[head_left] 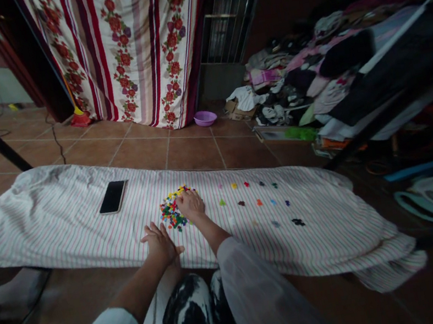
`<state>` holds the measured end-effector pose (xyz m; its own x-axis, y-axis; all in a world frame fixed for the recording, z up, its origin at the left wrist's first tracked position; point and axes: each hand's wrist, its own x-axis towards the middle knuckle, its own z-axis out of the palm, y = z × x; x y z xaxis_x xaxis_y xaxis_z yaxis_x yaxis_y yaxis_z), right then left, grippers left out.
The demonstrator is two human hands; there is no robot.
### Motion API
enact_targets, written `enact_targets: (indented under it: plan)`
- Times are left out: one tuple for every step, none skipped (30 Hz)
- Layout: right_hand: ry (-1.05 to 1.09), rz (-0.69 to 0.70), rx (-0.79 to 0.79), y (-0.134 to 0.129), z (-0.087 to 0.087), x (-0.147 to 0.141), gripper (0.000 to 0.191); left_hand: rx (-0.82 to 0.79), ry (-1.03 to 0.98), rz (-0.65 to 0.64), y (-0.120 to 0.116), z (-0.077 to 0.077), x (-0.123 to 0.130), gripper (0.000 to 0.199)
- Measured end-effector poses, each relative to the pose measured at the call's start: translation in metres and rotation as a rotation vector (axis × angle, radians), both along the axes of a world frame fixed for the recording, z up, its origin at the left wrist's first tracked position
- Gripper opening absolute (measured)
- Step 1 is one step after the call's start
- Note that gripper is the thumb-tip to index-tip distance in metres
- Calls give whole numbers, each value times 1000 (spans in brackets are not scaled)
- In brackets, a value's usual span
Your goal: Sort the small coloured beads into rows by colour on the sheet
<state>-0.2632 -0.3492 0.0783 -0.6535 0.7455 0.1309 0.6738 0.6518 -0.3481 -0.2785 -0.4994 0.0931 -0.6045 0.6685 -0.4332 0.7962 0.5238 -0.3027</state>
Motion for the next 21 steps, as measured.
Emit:
enact_targets:
  plan:
    - [10, -1, 3, -2, 1, 2, 28, 5, 2, -3, 0, -1, 0, 92]
    - [21, 0, 4, -3, 1, 4, 28, 8, 4, -3, -1, -2, -1, 92]
    - [30, 2, 4, -5, 2, 6, 27, 15, 6, -3, -1, -3, -1, 94]
    - [37, 3, 0, -6, 3, 8, 26, 20, 7, -2, -2, -4, -1, 95]
    - [41, 5, -6, -8, 4, 11, 25, 27, 14, -2, -2, -5, -1, 96]
    - [46, 7, -13, -9, 6, 13, 24, 33, 21, -6, -2, -5, -2, 96]
    - [53, 4, -20, -11, 7, 16, 22, 37, 27, -8, -3, -6, -2, 95]
    - [61, -6, -28, -12, 8, 19, 21, 40, 30, -9, -3, -6, -2, 94]
    - [71, -18, -36, -13, 8, 21, 20, 41, 30, -9, -3, -5, -2, 92]
    - [82, -28, -44, -14, 9, 24, 20, 43, 29, -11, -4, -5, -2, 92]
    - [92, -33, -52, -14, 10, 28, 19, 45, 27, -13, -5, -4, -2, 92]
    - [99, -34, -63, -15, 10, 31, 19, 48, 27, -19, -5, -4, -2, 92]
    - [103, -33, -76, -15, 11, 34, 19, 54, 30, -28, -6, -4, -3, 92]
    - [107, -34, -90, -14, 12, 38, 20, 60, 34, -36, -6, -4, -3, 92]
    - [112, -41, -104, -14, 13, 42, 20, 66, 38, -40, -7, -4, -3, 92]
    - [114, -55, -118, -13, 14, 47, 20, 72, 41, -37, -7, -5, -4, 92]
    - [116, -74, -130, -12, 15, 52, 20, 80, 39, -28, -7, -7, -4, 93]
    - [118, -92, -137, -10, 16, 57, 20, 91, 34, -13, -8, -8, -5, 94]
    - [121, -108, -140, -9, 18, 63, 19, 106, 28, 2, -8, -10, -5, 94]
    - [126, -123, -139, -6, 19, 69, 19, 122, 22, 13, -8, -12, -6, 95]
    - [136, -138, -134, -3, 19, 76, 20, 142, 16, 17, -8, -14, -7, 96]
